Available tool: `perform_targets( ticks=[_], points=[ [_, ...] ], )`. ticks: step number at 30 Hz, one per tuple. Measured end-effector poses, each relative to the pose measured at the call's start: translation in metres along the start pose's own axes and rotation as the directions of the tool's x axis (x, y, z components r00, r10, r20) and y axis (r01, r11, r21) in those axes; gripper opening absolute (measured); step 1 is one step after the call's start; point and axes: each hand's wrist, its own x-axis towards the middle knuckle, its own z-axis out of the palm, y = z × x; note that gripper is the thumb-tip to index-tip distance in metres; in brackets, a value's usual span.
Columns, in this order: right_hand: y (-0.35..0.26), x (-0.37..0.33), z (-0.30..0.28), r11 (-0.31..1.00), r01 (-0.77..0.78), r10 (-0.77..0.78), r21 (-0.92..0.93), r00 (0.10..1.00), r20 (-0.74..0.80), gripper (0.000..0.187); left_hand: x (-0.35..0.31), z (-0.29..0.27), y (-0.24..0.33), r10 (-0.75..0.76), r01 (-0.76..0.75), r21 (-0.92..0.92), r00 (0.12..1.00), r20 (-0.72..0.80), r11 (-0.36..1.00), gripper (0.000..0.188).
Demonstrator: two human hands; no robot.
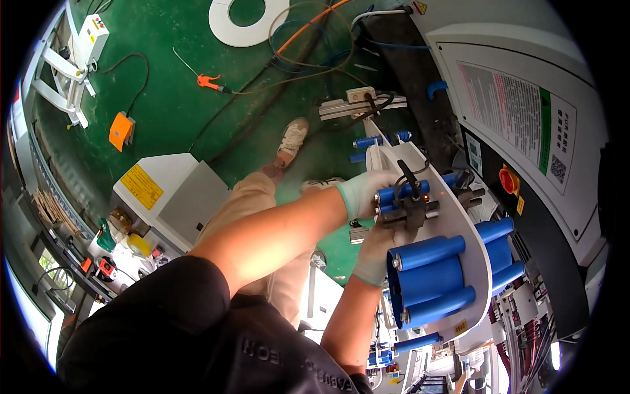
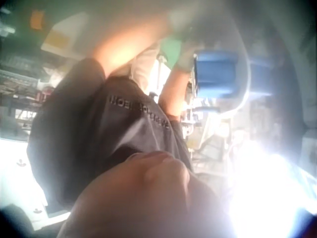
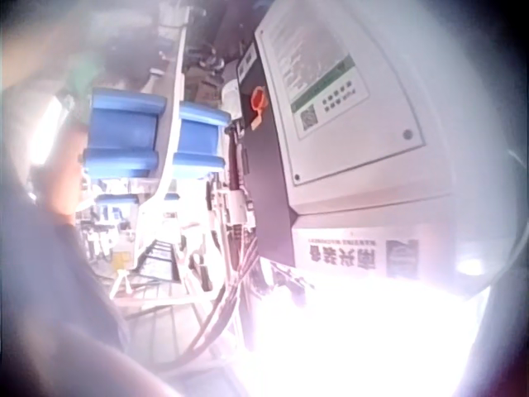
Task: The person picks up a long wooden panel from a stack, places it onto a guide rail of an industrial machine, and then removes it; they subsequently pick up a roll of white edging tape, use a small tool to trim a portion, and then handle a blue cylindrical component.
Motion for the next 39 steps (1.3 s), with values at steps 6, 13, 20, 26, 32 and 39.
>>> perform_targets(
  ticks=[6, 13, 20, 26, 32, 39],
  points=[
    [0.065, -0.053, -0.038, 0.836, -0.25, 0.227, -0.489, 0.968, -0.107, 0.043, -0.007, -0.003, -0.006, 0.08, -0.087, 0.054, 0.99, 0.113, 0.995, 0.028],
    [0.092, -0.077, -0.063, 0.884, -0.178, 0.218, -0.433, 0.975, 0.045, 0.04, 0.006, 0.014, 0.004, -0.106, 0.104, -0.054, 0.993, -0.047, 0.993, 0.026],
    [0.035, -0.082, -0.041, 0.711, -0.597, 0.622, 0.372, 0.781, 0.064, 0.048, 0.03, -0.025, -0.006, 0.073, -0.063, 0.235, 0.997, -0.035, 0.97, 0.019],
    [0.021, -0.104, -0.042, 0.804, -0.554, 0.56, 0.214, 0.828, 0.04, 0.051, 0.003, 0.015, -0.001, 0.105, -0.104, 0.015, 0.986, -0.126, 0.994, 0.018],
    [-0.006, -0.116, -0.05, 0.894, -0.448, 0.448, -0.016, 0.892, 0.06, 0.044, -0.016, 0.031, 0.004, -0.02, 0.016, -0.116, 0.999, -0.035, 0.993, 0.021],
    [-0.099, -0.133, -0.068, 0.968, -0.099, 0.153, -0.231, 0.962, 0.225, 0.045, 0.009, 0.014, 0.002, 0.067, -0.059, 0.068, 0.989, -0.129, 0.996, 0.026]
  ],
)
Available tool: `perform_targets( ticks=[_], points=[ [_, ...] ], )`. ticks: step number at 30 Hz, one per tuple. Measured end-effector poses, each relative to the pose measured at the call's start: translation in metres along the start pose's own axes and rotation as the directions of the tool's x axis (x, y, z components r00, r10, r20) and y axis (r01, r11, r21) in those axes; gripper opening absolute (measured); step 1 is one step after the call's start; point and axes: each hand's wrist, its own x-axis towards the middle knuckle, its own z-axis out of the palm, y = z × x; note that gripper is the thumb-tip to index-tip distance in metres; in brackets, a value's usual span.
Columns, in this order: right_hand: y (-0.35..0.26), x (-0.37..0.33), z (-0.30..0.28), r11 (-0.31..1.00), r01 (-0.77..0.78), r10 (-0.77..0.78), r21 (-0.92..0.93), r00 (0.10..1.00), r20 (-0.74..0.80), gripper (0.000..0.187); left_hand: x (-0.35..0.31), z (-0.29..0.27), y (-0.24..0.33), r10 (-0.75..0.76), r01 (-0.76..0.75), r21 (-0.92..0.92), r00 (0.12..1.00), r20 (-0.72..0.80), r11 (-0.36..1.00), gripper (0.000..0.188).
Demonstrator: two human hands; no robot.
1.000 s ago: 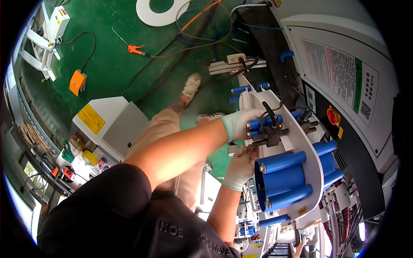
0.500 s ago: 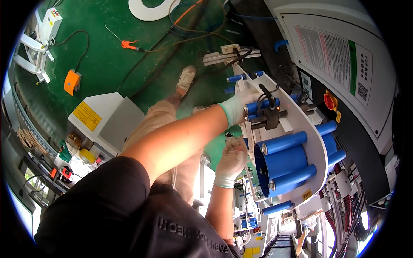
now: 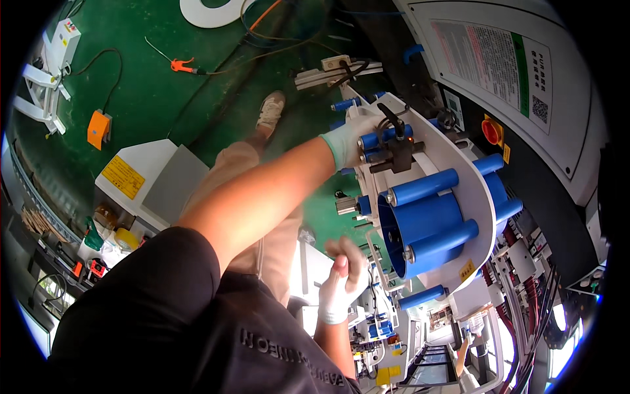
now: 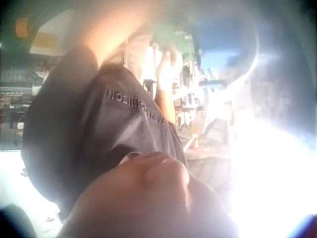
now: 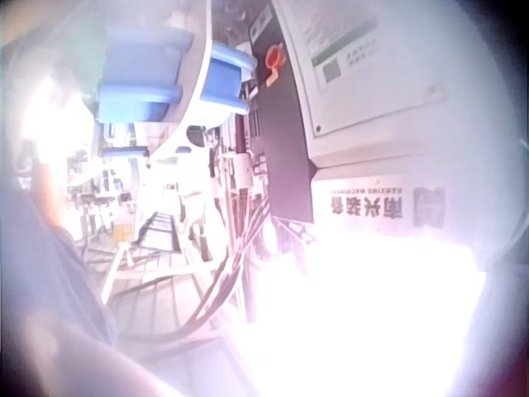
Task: The person picks up a long wooden panel from a stack, places it onto a guide rail of an industrial machine, and then removes it; they subsequently pick up a roll of white edging tape, use a small tool to trim a portion, and then handle a blue cylindrical component.
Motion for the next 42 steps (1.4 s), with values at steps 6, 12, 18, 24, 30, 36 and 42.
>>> perform_targets(
  ticks=[6, 12, 18, 24, 30, 36, 42],
  points=[
    [-0.029, -0.007, -0.013, 0.985, -0.027, 0.042, 0.168, 0.996, -0.084, 0.048, -0.021, 0.017, 0.005, 0.101, -0.09, 0.08, 0.984, -0.148, 0.993, 0.025],
    [-0.061, 0.001, -0.045, 0.959, 0.285, -0.281, 0.01, 0.952, -0.123, 0.038, -0.028, 0.001, 0.006, 0.065, -0.063, -0.034, 0.997, 0.048, 0.997, 0.038],
    [-0.078, 0.037, -0.089, 0.87, 0.456, -0.49, -0.19, 0.844, -0.219, 0.04, -0.041, 0.032, 0.016, 0.087, -0.045, 0.205, 0.976, -0.201, 0.978, 0.048],
    [-0.083, 0.064, -0.098, 0.91, 0.376, -0.411, -0.176, 0.878, -0.245, 0.042, -0.032, 0.021, 0.012, 0.187, -0.169, 0.203, 0.979, -0.075, 0.965, 0.031],
    [-0.075, 0.067, -0.093, 0.887, 0.401, -0.452, -0.229, 0.857, -0.249, 0.039, -0.017, 0.002, 0.015, 0.212, -0.234, 0.178, 0.968, 0.133, 0.956, 0.023],
    [-0.068, 0.069, -0.09, 0.88, 0.394, -0.461, -0.264, 0.842, -0.281, 0.039, -0.023, 0.006, 0.008, 0.157, -0.158, 0.001, 0.982, -0.109, 0.987, 0.021],
    [-0.072, 0.071, -0.086, 0.892, 0.365, -0.44, -0.268, 0.839, -0.319, 0.04, -0.043, 0.016, 0.005, 0.112, -0.111, 0.055, 0.994, -0.017, 0.992, 0.029]
  ],
)
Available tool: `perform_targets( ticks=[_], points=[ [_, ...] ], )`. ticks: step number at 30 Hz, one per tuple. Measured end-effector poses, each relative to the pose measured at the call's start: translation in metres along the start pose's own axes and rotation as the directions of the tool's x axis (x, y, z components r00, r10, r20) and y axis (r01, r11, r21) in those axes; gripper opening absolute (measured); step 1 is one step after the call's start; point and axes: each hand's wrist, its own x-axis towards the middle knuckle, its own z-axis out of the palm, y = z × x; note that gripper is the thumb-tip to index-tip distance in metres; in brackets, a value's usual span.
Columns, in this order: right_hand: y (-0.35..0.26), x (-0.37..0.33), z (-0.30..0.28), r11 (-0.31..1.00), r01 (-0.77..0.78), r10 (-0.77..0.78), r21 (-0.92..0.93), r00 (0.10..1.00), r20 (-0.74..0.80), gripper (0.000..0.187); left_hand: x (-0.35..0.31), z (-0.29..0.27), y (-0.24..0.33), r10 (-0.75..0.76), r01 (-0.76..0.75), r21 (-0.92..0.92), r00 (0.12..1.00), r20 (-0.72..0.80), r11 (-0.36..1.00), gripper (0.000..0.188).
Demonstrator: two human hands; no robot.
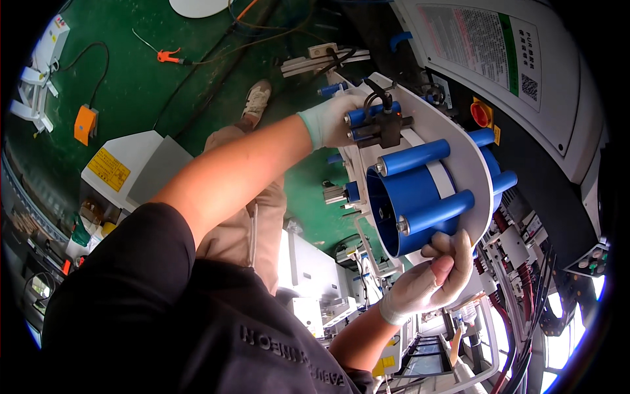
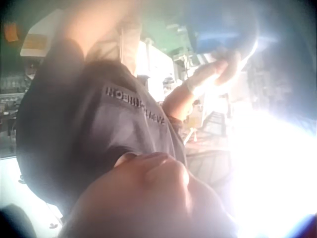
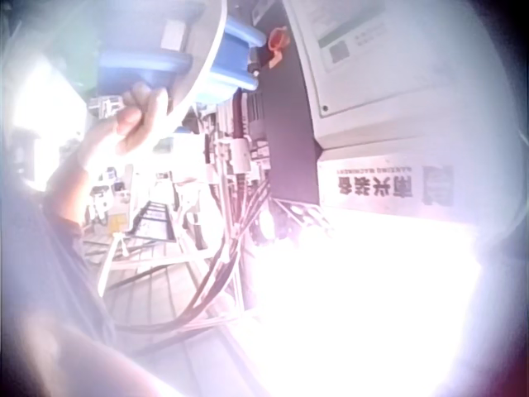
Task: The person picks up a long wooden panel from a stack, places it onto a guide rail of an industrial machine, and then removes it; they subsequently pick up a roll of white edging tape, use a small tool to trim a portion, and then handle a blue cylindrical component.
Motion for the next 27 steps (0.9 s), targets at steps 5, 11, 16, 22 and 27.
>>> perform_targets(
  ticks=[5, 11, 16, 22, 27],
  points=[
    [0.004, 0.006, -0.007, 0.986, 0.038, -0.02, -0.163, 0.993, 0.113, 0.035, 0.01, -0.01, -0.003, -0.081, 0.084, -0.073, 0.996, 0.046, 0.994, 0.037],
    [-0.006, 0.016, 0.003, 0.911, 0.162, -0.096, -0.379, 0.977, 0.189, 0.034, 0.0, 0.0, -0.006, -0.053, 0.051, -0.049, 0.998, -0.031, 0.997, 0.047],
    [-0.02, 0.026, 0.0, 0.837, 0.154, -0.03, -0.525, 0.971, 0.238, 0.027, 0.015, -0.017, -0.013, -0.043, 0.053, -0.105, 0.995, 0.095, 0.993, 0.039],
    [-0.034, 0.032, -0.013, 0.7, 0.244, 0.041, -0.671, 0.925, 0.379, 0.032, 0.022, -0.018, -0.005, -0.04, 0.037, 0.025, 0.99, 0.135, 0.999, 0.03],
    [-0.047, 0.048, -0.028, 0.553, 0.455, 0.0, -0.698, 0.838, 0.546, 0.04, 0.019, -0.016, 0.001, -0.065, 0.06, 0.199, 0.998, 0.022, 0.978, 0.038]
  ],
)
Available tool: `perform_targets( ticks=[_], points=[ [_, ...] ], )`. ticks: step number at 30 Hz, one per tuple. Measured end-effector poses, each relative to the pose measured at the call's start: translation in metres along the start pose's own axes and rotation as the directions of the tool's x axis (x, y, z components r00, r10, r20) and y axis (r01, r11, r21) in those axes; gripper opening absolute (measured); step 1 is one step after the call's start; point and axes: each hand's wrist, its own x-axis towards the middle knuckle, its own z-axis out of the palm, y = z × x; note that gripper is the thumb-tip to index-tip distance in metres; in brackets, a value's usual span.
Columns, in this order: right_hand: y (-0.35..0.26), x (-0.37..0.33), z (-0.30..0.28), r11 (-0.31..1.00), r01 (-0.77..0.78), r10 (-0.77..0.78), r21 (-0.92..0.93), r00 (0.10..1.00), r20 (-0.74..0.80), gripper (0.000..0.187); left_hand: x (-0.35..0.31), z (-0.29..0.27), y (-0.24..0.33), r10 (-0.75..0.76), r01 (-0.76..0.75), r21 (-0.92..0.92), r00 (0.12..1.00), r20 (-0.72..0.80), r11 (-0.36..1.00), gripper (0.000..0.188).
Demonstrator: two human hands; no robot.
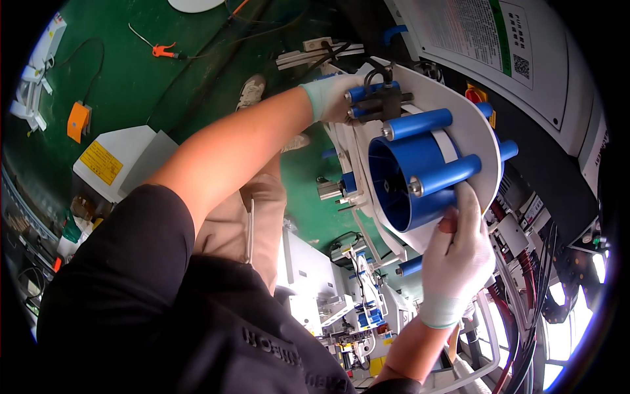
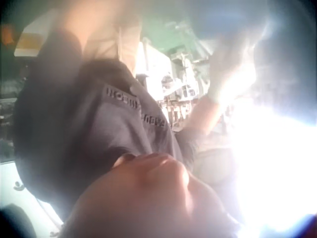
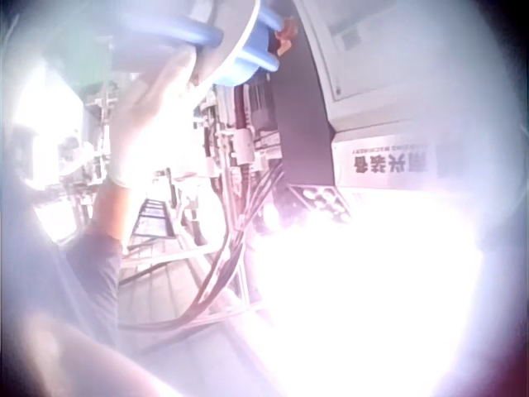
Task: The person picks up a long wooden panel from a stack, places it onto a guide rail of an industrial machine, and then removes it; they subsequently pick up a roll of white edging tape, use a small tool to trim a portion, and then handle a blue cylindrical component.
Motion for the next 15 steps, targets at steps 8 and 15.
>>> perform_targets(
  ticks=[8, 15],
  points=[
    [0.013, 0.003, -0.004, 0.986, 0.138, -0.136, -0.092, 0.99, 0.029, 0.052, -0.029, -0.03, 0.011, 0.819, -0.608, 0.565, 0.511, -0.26, 0.558, 0.029],
    [0.022, -0.019, 0.001, 0.998, 0.049, -0.05, 0.038, 0.998, 0.03, 0.054, -0.176, 0.093, -0.012, 0.692, -0.781, 0.468, 0.066, 0.719, -0.412, 0.025]
  ],
)
